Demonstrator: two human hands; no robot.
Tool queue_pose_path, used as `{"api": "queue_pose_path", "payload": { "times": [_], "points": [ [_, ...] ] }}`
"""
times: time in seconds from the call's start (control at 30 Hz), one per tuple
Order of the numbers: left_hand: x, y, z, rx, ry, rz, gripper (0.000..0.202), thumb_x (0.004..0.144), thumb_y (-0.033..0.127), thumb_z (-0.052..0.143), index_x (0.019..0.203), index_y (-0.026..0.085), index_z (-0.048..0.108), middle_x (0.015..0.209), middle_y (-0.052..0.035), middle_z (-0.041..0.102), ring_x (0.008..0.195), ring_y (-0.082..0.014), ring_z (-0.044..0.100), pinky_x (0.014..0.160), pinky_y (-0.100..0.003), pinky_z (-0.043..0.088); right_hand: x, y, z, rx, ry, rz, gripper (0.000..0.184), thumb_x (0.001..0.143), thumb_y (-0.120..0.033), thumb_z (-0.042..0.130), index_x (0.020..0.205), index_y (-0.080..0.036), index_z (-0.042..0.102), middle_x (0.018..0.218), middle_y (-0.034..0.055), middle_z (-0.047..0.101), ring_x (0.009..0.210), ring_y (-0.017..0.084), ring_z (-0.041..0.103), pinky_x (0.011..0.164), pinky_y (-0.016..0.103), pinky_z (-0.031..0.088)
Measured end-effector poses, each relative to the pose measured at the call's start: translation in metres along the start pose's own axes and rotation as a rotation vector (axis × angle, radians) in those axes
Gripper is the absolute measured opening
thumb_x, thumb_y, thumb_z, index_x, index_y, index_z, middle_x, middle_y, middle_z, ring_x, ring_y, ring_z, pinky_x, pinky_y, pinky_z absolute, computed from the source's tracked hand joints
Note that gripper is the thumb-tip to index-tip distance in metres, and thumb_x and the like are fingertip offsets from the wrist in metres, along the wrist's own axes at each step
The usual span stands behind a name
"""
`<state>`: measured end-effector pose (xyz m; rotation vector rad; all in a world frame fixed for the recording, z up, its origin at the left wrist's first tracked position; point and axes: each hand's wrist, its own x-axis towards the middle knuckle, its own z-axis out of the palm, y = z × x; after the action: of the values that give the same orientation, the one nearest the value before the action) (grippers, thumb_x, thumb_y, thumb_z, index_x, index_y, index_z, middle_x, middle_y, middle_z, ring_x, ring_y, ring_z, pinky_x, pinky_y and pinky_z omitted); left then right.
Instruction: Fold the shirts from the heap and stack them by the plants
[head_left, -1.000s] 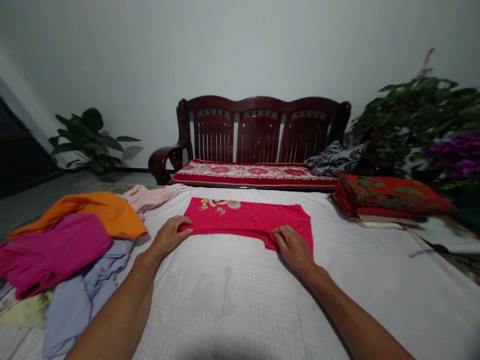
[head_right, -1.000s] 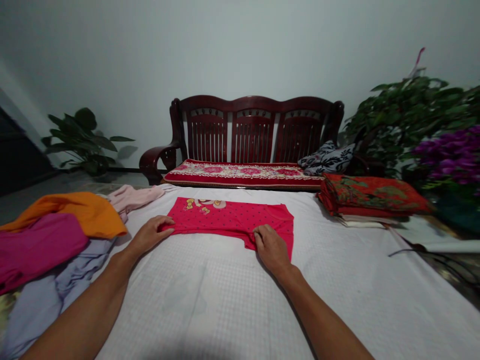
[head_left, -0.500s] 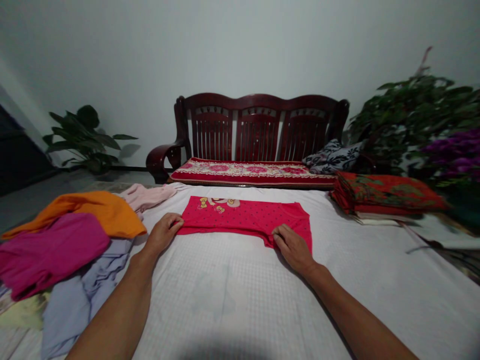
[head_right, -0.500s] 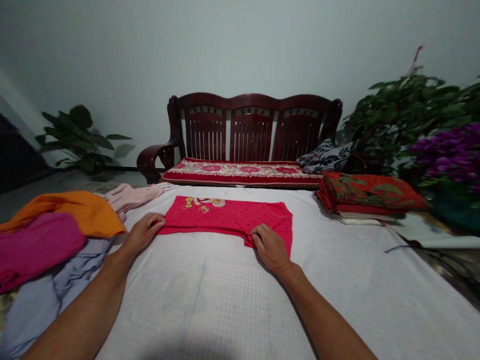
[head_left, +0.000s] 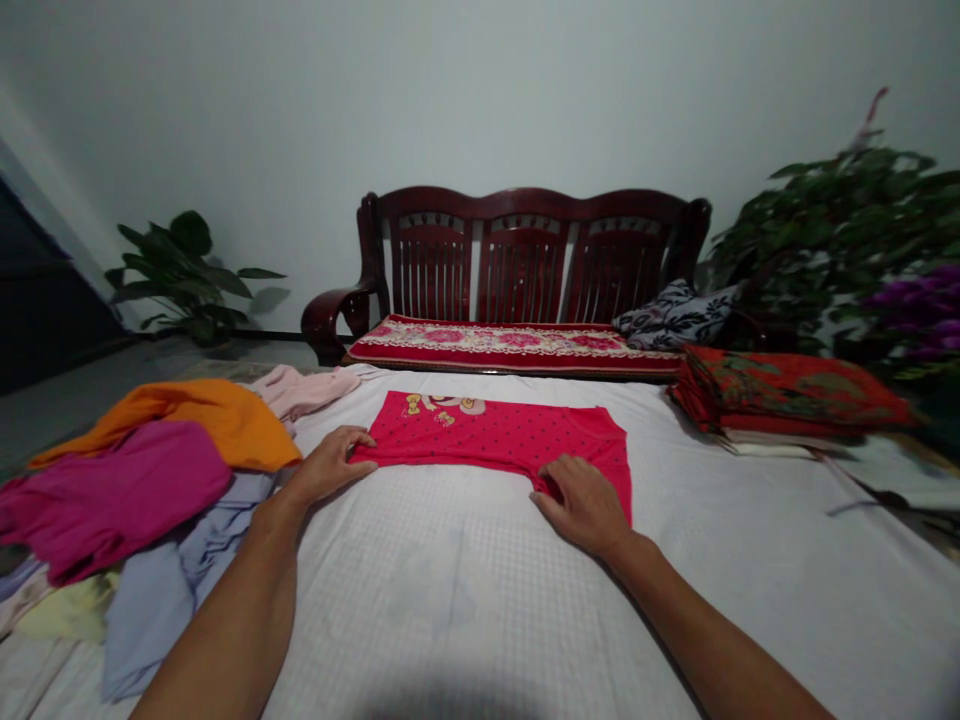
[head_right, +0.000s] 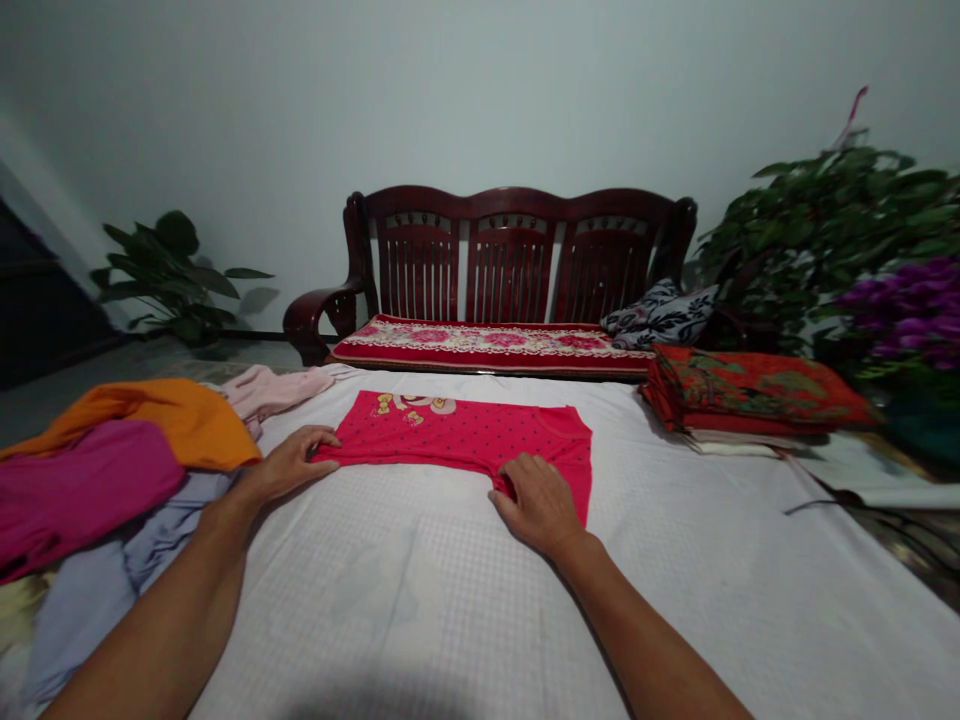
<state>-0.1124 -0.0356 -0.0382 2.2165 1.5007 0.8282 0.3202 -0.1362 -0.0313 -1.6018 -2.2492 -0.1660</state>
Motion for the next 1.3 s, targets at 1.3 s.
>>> {"api": "queue_pose_path", "payload": {
  "times": [1.3],
  "points": [
    [0.007,0.161,0.079,0.129,-0.153,0.496,0.023,0.09,0.014,0.052,0.103,0.024,0.068,0.109,-0.0078,0.069,0.106,-0.024,0.061,0.095,-0.039,0.048,-0.036,0.079,-0.05,-0.017,-0.242,0.695,0.043,0.091,-0.057,0.048,0.083,-0.02,0.068,0.084,0.0164,0.073,0.074,0.029,0.067,0.058,0.033,0.035]
  ]
}}
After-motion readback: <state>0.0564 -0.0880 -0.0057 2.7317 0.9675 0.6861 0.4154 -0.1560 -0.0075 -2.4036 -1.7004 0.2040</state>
